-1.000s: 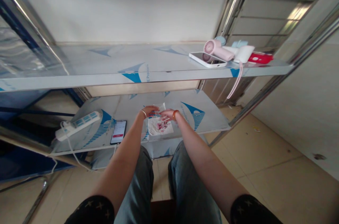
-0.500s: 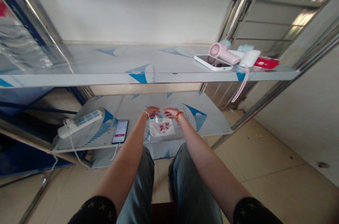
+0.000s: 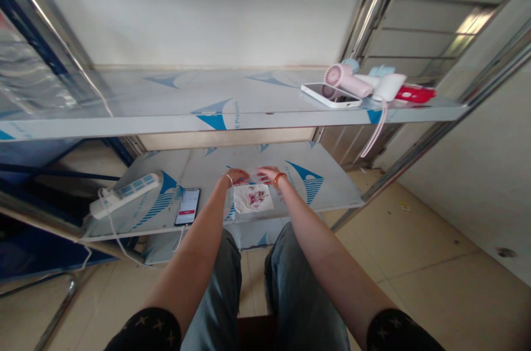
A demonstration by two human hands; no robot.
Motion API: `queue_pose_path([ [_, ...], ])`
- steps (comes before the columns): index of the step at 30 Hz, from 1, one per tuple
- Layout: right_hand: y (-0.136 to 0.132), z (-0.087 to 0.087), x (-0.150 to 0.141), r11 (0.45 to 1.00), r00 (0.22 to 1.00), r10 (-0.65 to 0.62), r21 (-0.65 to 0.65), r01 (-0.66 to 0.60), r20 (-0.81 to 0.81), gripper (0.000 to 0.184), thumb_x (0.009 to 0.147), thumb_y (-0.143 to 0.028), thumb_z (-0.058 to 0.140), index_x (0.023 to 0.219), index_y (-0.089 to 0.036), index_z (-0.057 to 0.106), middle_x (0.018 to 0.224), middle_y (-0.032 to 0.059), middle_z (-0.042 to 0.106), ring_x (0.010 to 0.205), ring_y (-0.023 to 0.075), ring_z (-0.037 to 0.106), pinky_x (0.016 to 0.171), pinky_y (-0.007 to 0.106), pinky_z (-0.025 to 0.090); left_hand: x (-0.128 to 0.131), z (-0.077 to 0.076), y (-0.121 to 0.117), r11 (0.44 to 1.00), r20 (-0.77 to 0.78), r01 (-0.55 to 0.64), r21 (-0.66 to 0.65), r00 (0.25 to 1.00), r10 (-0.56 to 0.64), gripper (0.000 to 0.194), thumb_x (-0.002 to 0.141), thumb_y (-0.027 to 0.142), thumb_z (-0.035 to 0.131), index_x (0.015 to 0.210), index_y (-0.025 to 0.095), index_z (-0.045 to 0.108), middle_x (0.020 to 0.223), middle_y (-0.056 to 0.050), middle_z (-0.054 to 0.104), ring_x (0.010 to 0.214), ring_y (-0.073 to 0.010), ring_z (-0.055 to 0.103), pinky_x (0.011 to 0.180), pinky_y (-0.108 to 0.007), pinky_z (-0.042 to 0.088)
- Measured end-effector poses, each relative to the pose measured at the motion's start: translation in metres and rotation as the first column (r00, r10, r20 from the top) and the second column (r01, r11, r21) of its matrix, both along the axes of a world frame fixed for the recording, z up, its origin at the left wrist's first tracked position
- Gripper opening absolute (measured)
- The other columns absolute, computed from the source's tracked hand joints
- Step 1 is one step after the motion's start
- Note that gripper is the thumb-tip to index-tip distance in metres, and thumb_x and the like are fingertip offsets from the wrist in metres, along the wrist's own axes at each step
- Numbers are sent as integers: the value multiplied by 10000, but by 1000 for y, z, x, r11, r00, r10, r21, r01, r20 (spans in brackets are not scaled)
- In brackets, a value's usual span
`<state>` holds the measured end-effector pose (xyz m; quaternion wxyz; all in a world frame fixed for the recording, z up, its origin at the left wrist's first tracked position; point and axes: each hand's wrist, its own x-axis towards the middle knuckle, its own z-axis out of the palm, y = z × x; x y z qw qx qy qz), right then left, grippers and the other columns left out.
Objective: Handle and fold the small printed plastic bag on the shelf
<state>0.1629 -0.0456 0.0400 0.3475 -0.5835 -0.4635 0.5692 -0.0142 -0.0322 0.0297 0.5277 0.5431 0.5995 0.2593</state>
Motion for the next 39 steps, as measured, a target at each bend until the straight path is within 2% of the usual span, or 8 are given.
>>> queue_pose_path([
  [4, -3, -1, -2, 988, 983, 136, -89, -126, 123, 61, 750, -161, 679, 723, -130, 633, 760, 60, 686, 576, 110, 590, 560, 209, 460, -2, 4, -1, 990, 44, -139, -25, 989, 140, 122, 746, 170, 632, 861, 157, 670, 958, -43, 706, 818, -150, 649, 646, -194, 446],
  [8, -6, 9, -5, 995, 990, 87, -58, -81, 110, 22, 781, -136, 650, 766, -145, 638, 741, 38, 682, 553, 94, 577, 550, 196, 434, -5, 3, -2, 989, 69, -140, -56, 987, 143, 165, 741, 220, 664, 893, 156, 665, 942, -46, 709, 828, -150, 649, 699, -214, 455],
  [13, -11, 17, -5, 997, 995, 43, -61, -38, 85, 31, 796, -126, 641, 773, -146, 638, 671, 28, 661, 532, 90, 563, 552, 195, 424, -7, -3, 1, 995, 57, -47, -89, 997, 52, 150, 694, 216, 683, 829, 154, 669, 934, -43, 711, 858, -150, 650, 716, -207, 459],
  [21, -13, 19, -7, 998, 999, 2, -62, 1, 41, 40, 830, -123, 596, 810, -153, 613, 721, 39, 673, 566, 95, 588, 557, 193, 441, -5, -4, 3, 990, 49, -71, -119, 996, 77, 120, 747, 207, 618, 837, 144, 666, 960, -77, 712, 873, -163, 644, 661, -195, 457],
  [24, -13, 19, -6, 998, 999, 5, -71, -1, 54, 16, 832, -151, 602, 846, -152, 611, 745, 52, 679, 586, 102, 600, 563, 198, 450, -5, -2, 2, 991, 31, -86, -104, 996, 89, 88, 741, 196, 623, 806, 154, 665, 921, -49, 712, 852, -156, 644, 650, -190, 456],
  [31, -7, 10, -4, 998, 994, -20, -62, 27, 111, 188, 764, -248, 688, 913, -151, 625, 810, 83, 691, 705, 147, 647, 622, 225, 492, -4, -4, 5, 994, -6, -104, -22, 995, 104, 78, 702, 205, 682, 774, 175, 679, 815, -21, 693, 851, -159, 645, 642, -175, 466],
  [36, -8, 13, -7, 998, 990, -43, -46, 50, 137, 92, 793, -187, 646, 873, -149, 620, 881, 85, 690, 745, 132, 651, 637, 209, 489, -2, -4, 8, 993, 17, -112, 20, 994, 112, 81, 700, 163, 666, 776, 148, 688, 805, -45, 694, 814, -163, 638, 679, -205, 493],
  [39, -11, 16, -7, 997, 988, -73, -18, 76, 139, 105, 802, -165, 625, 905, -146, 615, 893, 84, 689, 767, 126, 651, 640, 199, 484, -2, -2, 6, 993, 13, -114, 42, 993, 113, 56, 706, 135, 640, 739, 143, 685, 798, -56, 696, 799, -167, 634, 688, -217, 497],
])
